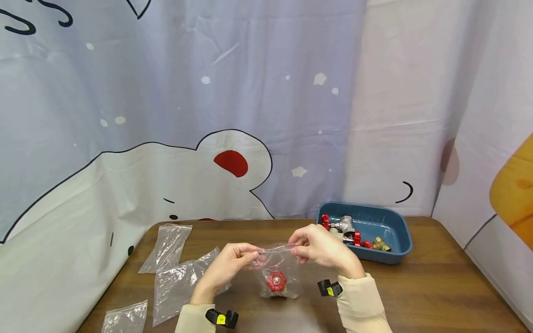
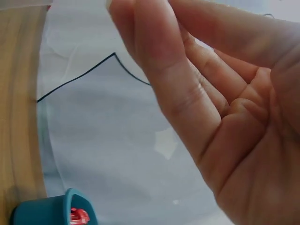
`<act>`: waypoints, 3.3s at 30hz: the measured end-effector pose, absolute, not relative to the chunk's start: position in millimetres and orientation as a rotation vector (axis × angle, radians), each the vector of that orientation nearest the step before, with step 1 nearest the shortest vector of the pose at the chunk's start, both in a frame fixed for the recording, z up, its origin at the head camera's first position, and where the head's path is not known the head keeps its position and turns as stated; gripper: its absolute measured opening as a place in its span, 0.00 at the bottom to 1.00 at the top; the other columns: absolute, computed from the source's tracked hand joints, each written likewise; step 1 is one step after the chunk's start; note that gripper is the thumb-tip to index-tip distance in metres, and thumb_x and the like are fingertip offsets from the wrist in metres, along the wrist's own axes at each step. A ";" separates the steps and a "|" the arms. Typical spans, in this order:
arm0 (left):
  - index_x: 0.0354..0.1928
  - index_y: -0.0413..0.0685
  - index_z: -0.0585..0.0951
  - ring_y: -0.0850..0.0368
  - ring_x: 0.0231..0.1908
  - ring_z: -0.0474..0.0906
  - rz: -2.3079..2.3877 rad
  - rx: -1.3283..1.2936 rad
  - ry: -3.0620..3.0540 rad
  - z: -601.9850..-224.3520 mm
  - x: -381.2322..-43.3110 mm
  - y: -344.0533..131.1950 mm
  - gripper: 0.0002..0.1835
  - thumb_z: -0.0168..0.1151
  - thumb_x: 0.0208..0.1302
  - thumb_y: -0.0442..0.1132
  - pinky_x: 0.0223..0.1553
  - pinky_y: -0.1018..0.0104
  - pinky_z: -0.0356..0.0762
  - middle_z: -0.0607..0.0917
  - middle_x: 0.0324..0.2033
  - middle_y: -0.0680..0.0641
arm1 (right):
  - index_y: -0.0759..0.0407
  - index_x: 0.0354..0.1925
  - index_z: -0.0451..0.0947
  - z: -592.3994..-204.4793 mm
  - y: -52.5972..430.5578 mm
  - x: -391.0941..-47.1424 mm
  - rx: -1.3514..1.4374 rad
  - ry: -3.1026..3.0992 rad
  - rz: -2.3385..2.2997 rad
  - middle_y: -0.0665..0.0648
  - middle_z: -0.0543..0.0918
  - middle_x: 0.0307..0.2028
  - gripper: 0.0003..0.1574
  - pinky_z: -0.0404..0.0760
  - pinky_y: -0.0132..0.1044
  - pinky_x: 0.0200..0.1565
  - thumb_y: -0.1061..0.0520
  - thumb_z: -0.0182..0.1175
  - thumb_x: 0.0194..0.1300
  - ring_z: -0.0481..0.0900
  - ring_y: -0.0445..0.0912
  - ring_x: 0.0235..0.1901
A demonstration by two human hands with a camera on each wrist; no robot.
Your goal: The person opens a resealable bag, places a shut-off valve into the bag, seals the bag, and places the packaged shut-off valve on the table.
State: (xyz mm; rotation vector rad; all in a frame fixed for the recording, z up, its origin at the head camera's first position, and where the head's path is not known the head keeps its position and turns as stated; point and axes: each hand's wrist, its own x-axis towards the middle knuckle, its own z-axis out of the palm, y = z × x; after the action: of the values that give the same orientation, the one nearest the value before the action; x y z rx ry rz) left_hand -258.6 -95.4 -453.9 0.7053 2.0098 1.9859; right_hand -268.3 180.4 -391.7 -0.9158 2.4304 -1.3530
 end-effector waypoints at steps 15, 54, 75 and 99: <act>0.45 0.26 0.79 0.49 0.36 0.86 1.993 0.659 2.219 -451.9 -260.2 -102.5 0.11 0.60 0.68 0.31 0.42 0.53 0.82 0.85 0.37 0.31 | 0.61 0.40 0.82 -395.3 184.7 -272.6 -0.943 2.452 -1.342 0.56 0.85 0.27 0.04 0.83 0.49 0.31 0.62 0.63 0.66 0.84 0.51 0.24; 0.39 0.29 0.82 0.54 0.34 0.86 2.052 0.882 2.332 -453.6 -262.5 -100.0 0.08 0.61 0.67 0.31 0.37 0.53 0.83 0.87 0.34 0.40 | 0.49 0.27 0.83 -376.5 87.8 -265.2 -0.966 2.941 -0.800 0.41 0.79 0.24 0.07 0.74 0.40 0.32 0.60 0.69 0.59 0.74 0.39 0.26; 0.40 0.32 0.83 0.49 0.34 0.86 2.002 0.747 2.358 -449.0 -260.3 -95.8 0.07 0.62 0.66 0.31 0.39 0.61 0.83 0.87 0.36 0.38 | 0.44 0.25 0.82 -377.4 94.7 -260.0 -0.935 3.028 -0.733 0.36 0.78 0.23 0.08 0.65 0.44 0.36 0.53 0.71 0.58 0.73 0.38 0.28; 0.39 0.35 0.84 0.51 0.34 0.86 1.961 0.706 2.390 -451.3 -259.3 -97.5 0.05 0.62 0.66 0.30 0.39 0.64 0.83 0.87 0.34 0.42 | 0.43 0.24 0.82 -377.6 105.0 -261.9 -0.920 2.961 -0.788 0.36 0.76 0.22 0.08 0.66 0.43 0.37 0.53 0.72 0.56 0.70 0.39 0.27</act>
State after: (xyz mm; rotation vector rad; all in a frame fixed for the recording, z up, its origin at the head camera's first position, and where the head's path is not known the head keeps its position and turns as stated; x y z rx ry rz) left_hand -259.3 -97.5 -451.3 0.7063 2.3895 1.9609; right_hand -261.9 105.0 -377.6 -0.9200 2.9608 -0.7884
